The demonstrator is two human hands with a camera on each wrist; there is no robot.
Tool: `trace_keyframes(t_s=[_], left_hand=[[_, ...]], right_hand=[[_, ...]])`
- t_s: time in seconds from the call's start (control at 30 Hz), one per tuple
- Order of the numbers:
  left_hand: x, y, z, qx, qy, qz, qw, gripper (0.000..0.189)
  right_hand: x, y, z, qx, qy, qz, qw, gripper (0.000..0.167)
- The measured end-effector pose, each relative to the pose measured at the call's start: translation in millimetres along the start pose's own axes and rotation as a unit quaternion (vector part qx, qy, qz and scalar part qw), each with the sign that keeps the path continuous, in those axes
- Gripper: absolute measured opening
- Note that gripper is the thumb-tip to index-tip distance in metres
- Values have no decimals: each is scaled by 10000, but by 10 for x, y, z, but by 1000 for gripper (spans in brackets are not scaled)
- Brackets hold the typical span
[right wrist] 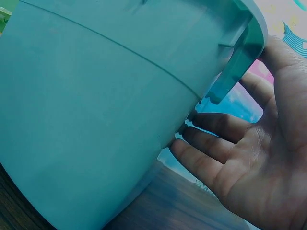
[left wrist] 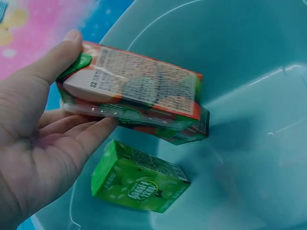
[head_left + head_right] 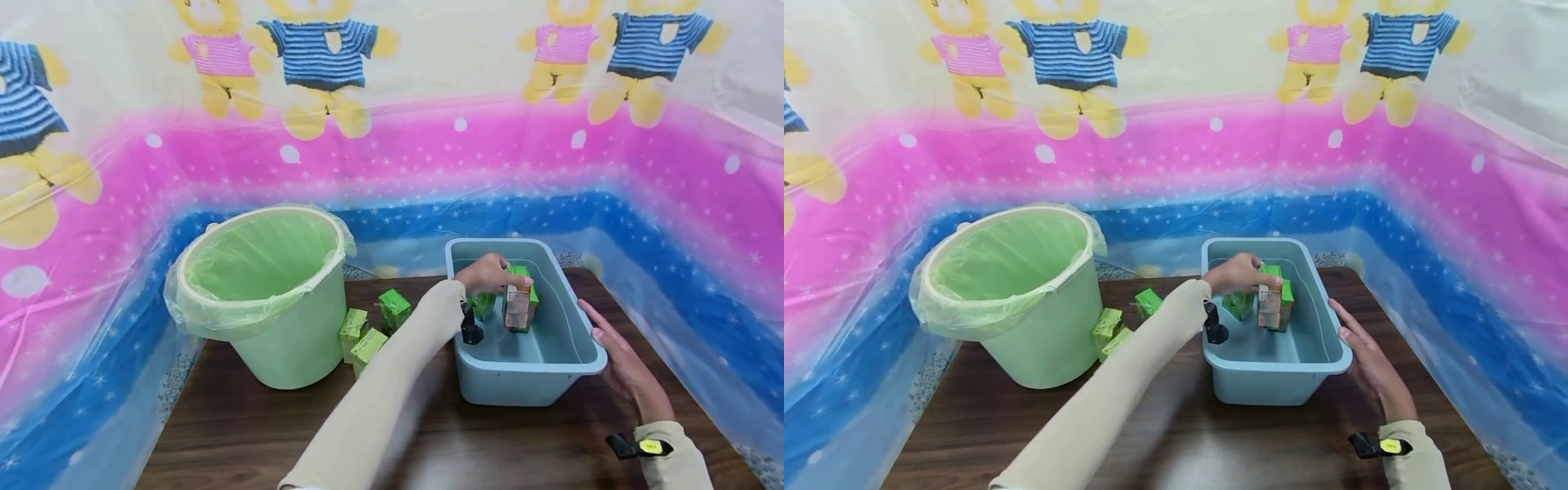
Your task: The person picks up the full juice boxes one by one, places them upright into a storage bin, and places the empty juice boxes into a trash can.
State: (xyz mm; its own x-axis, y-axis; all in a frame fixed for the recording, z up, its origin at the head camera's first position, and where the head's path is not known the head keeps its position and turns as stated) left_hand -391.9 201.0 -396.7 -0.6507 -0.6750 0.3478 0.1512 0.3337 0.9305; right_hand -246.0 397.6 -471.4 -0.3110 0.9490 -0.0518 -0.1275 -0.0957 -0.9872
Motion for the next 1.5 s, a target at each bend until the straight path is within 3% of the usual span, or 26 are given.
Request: trace_keyframes(t_s=[0.1,0.2,0.33,0.63,0.73,0.8,0.93,1.07,1.13,1.27,1.5], left_hand=[[-52,-44,43,170,-73,-33,9998,51],[-127,-84,73,167,-373,274,9988,60],[-188,-155,76,235,-658,924,9933,61],[-214,-322,122,288,-1115,1769,9775,53],[-154,-380,129,349,-936,2007,9745,51],[-110,-391,116,391,-654,2002,9768,40],[-79,-385,80,620,-93,1546,9860,48],[-130,-440,110,1001,203,851,9911,36],[-151,-462,131,1133,322,597,9912,40],[-153,-431,181,1016,407,462,9929,39],[-183,-473,214,1014,126,1014,9896,42]], right_hand=[[-18,0,6,46,-93,62,9999,55],[-17,-4,16,61,-67,43,9999,55],[-21,-6,36,37,-27,-23,10000,55],[-43,4,18,37,-177,29,9998,56],[-58,24,26,-22,-159,-59,9999,56],[-61,26,23,-11,-123,-97,9999,56],[-39,11,8,55,-30,-119,9999,56],[-31,-6,10,28,56,-217,9997,56],[-34,-27,13,26,51,-207,9998,56],[-26,-80,31,82,71,-143,9998,56],[-56,-29,-7,-57,102,-245,9996,56]])
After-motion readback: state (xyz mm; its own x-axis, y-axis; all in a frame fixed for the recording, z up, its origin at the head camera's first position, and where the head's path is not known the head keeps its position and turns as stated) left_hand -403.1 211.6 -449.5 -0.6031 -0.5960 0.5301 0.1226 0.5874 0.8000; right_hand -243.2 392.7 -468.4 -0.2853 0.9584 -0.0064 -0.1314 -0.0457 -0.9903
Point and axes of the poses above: each hand's wrist, its own z-axis towards the middle knuckle, its own x-axis out of the back of the hand, y = z × x, the point moved 8 cm from there along z, towards the middle knuckle, and after that the axes turned 3 degrees about -x, right-handed, at the moved point
